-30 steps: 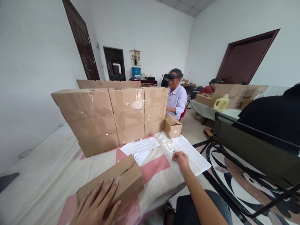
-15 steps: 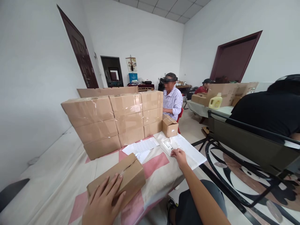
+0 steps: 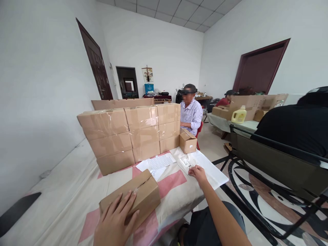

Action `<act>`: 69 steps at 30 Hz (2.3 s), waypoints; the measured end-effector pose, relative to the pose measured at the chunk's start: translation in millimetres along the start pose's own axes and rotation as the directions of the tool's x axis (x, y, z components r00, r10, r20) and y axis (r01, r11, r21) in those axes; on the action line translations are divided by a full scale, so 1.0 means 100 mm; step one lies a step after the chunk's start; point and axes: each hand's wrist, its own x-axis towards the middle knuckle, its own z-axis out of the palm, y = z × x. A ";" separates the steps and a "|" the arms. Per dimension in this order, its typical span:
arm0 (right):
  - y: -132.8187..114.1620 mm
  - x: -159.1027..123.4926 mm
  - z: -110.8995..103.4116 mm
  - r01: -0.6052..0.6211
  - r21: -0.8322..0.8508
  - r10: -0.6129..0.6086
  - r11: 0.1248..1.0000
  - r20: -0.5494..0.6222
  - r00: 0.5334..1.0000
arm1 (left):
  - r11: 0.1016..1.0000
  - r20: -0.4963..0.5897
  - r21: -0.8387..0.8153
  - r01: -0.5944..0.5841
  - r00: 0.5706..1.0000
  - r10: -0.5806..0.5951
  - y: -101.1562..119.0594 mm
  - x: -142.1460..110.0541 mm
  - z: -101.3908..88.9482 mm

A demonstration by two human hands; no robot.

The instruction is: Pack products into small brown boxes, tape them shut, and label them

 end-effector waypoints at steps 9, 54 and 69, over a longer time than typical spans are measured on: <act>0.01 -0.02 0.07 0.033 -0.114 -0.044 0.993 -0.104 0.994 | 1.000 0.023 -0.019 0.016 1.000 -0.015 0.00 0.00 0.03; -0.66 -1.69 2.08 0.859 -0.510 0.092 0.045 0.859 0.504 | 0.348 0.385 -0.826 0.444 0.894 -0.228 -0.85 0.61 -0.61; -0.55 -1.69 2.04 0.871 -0.484 -0.058 0.081 0.870 0.489 | 0.219 0.737 -0.650 0.727 0.674 -0.050 -0.55 0.63 -0.39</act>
